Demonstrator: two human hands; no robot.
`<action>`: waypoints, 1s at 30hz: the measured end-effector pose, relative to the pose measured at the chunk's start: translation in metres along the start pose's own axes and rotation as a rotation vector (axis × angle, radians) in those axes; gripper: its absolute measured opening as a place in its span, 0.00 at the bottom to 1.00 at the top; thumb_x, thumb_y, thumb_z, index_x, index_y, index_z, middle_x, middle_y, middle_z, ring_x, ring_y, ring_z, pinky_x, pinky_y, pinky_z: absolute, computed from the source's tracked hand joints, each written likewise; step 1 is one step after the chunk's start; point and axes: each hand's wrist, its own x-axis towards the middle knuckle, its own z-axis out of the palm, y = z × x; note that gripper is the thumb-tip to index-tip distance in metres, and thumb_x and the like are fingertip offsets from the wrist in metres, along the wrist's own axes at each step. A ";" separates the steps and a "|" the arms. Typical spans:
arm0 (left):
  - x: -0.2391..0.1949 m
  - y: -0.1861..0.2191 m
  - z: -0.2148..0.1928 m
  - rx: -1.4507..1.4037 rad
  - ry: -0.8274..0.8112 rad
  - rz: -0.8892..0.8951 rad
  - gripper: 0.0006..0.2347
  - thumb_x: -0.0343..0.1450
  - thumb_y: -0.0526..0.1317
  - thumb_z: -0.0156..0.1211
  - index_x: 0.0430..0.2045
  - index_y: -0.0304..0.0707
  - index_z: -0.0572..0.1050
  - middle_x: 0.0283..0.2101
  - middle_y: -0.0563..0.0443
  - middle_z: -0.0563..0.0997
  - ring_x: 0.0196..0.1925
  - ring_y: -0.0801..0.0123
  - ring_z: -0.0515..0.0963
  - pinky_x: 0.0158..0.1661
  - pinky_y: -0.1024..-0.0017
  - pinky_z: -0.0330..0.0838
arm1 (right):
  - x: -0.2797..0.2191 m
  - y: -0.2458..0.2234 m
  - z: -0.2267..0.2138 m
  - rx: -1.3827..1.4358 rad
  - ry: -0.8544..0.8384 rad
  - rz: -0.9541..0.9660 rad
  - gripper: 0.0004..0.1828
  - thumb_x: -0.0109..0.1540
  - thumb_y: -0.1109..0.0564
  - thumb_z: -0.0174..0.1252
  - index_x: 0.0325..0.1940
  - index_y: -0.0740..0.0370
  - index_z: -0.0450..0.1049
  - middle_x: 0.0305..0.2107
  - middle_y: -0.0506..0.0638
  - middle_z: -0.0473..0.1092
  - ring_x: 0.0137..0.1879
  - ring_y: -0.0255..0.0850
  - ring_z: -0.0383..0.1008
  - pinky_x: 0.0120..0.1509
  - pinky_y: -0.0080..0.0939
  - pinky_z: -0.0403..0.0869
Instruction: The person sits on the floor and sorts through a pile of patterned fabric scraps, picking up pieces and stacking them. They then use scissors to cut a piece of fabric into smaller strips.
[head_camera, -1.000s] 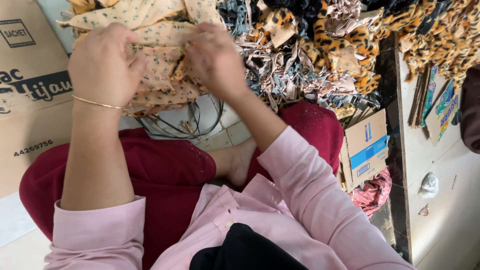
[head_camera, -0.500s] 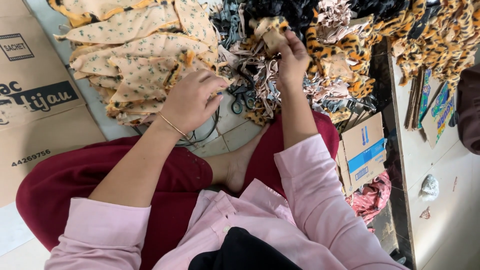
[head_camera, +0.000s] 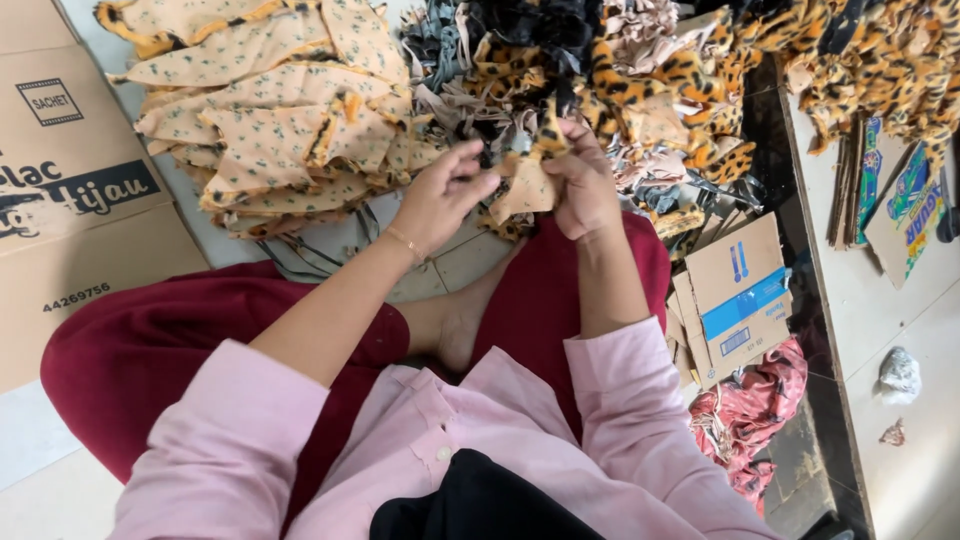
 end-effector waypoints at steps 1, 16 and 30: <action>0.007 0.005 0.007 -0.057 -0.001 -0.165 0.39 0.68 0.66 0.63 0.70 0.44 0.59 0.66 0.30 0.68 0.65 0.39 0.73 0.60 0.49 0.72 | 0.000 -0.003 -0.001 -0.029 -0.086 0.034 0.24 0.58 0.71 0.54 0.57 0.60 0.67 0.45 0.51 0.71 0.49 0.44 0.75 0.50 0.37 0.76; 0.015 0.029 0.012 -0.101 0.464 -0.277 0.10 0.64 0.41 0.73 0.33 0.47 0.78 0.38 0.54 0.84 0.32 0.71 0.83 0.22 0.74 0.79 | -0.007 -0.012 0.040 -0.994 -0.331 0.434 0.12 0.69 0.55 0.50 0.48 0.60 0.78 0.36 0.50 0.77 0.33 0.36 0.77 0.33 0.31 0.78; 0.032 0.018 0.002 -0.280 0.539 -0.165 0.20 0.65 0.23 0.51 0.47 0.51 0.71 0.52 0.44 0.70 0.42 0.64 0.73 0.25 0.71 0.79 | 0.003 0.066 0.073 -1.687 -0.316 0.324 0.23 0.61 0.62 0.59 0.61 0.61 0.67 0.49 0.59 0.73 0.53 0.55 0.77 0.47 0.55 0.80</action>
